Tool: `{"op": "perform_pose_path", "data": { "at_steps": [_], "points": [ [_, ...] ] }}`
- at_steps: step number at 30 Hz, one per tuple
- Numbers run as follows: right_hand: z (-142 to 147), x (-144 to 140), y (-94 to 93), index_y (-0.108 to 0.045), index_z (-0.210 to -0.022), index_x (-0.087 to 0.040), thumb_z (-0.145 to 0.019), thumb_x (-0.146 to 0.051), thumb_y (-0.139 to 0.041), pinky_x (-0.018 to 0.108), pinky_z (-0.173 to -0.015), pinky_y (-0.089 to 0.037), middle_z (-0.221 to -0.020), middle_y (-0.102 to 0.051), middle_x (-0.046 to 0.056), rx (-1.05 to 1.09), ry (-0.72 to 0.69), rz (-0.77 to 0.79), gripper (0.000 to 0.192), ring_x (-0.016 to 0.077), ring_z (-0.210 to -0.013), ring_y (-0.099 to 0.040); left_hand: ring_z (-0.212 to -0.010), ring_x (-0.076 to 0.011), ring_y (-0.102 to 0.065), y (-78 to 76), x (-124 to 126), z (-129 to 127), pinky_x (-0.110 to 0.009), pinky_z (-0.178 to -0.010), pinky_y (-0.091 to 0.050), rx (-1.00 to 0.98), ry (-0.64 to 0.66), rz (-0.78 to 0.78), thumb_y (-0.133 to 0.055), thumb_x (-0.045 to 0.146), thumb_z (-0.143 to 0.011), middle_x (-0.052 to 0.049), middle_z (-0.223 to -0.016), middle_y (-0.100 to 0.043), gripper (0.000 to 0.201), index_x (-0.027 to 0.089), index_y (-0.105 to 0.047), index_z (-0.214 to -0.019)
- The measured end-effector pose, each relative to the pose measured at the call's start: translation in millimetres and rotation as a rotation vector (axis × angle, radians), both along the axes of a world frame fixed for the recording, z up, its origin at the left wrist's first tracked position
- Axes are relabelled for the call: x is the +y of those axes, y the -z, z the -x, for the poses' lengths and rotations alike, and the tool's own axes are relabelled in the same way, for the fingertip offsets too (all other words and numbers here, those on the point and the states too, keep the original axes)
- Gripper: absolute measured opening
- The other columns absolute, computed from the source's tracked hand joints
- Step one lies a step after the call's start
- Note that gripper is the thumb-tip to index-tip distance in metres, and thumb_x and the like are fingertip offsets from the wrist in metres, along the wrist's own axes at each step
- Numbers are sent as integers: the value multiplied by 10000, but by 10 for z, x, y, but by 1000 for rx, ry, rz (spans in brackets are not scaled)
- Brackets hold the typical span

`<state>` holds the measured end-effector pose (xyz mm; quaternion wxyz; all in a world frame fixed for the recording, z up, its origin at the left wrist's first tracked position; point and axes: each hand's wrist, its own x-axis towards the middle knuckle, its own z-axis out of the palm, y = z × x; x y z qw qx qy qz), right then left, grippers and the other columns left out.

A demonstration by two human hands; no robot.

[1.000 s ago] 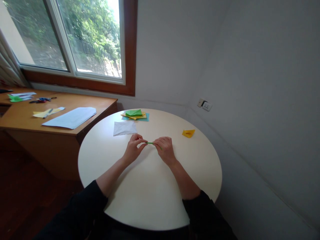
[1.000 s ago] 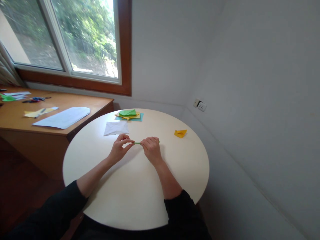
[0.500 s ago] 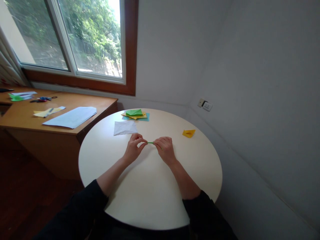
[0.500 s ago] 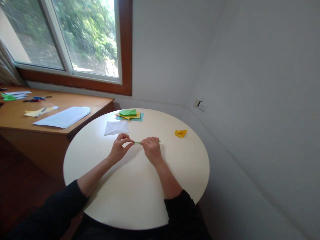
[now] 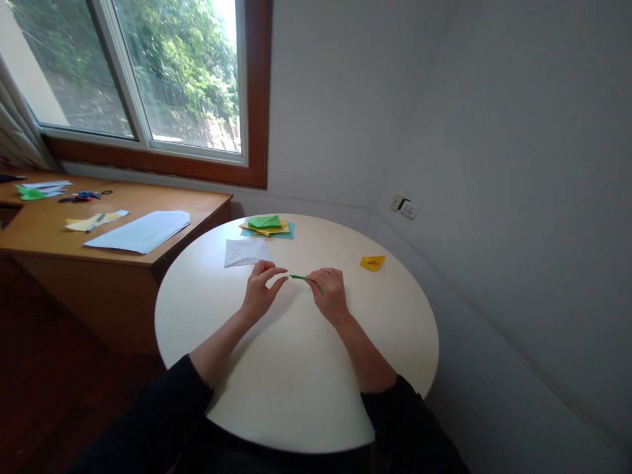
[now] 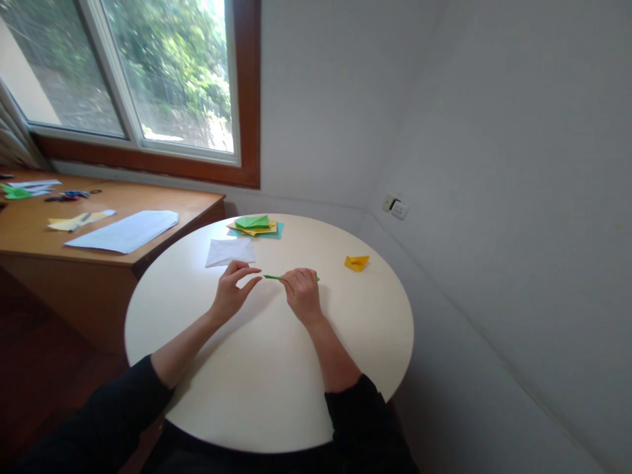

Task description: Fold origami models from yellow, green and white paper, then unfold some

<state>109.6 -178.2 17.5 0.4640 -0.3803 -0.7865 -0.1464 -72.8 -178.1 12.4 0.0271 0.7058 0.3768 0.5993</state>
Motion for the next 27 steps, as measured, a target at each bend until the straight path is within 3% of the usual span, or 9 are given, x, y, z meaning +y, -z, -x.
{"op": "perform_pose_path", "data": {
  "at_steps": [6, 13, 19, 27],
  "points": [
    [2, 8, 3, -584, -774, -206, -858, -223, -502, 328, -802, -331, -761, -647, 14, -49, 0, 31, 119, 163, -826, -550, -738, -143, -505, -23, -19, -18, -288, -651, -450, 56, 48, -22, -579, 194, -777, -30, -790, -497, 82, 207, -659, -792],
    [17, 7, -12, -572, -767, -203, -861, -214, -501, 323, -795, -317, -757, -655, 5, -78, -12, -1, 118, 156, -805, -545, -840, -165, -510, -57, -80, -40, -332, -763, -464, 108, 106, 14, -551, 108, -734, -51, -884, -505, 227, 197, -638, -924],
    [79, -11, -7, -559, -756, -206, -871, -216, -487, 326, -801, -305, -746, -660, -2, -153, -25, 15, 135, 150, -793, -549, -827, -163, -512, -32, -77, -61, -330, -742, -470, 169, 103, -22, -596, 183, -752, -43, -841, -519, 87, 206, -641, -823],
    [117, -37, -5, -560, -760, -209, -878, -228, -474, 328, -805, -301, -743, -658, 1, -187, -33, 20, 147, 153, -798, -551, -772, -158, -500, 12, -41, -63, -315, -695, -462, 224, 59, -38, -574, 186, -775, -41, -799, -526, 68, 202, -641, -776]
  ]
}}
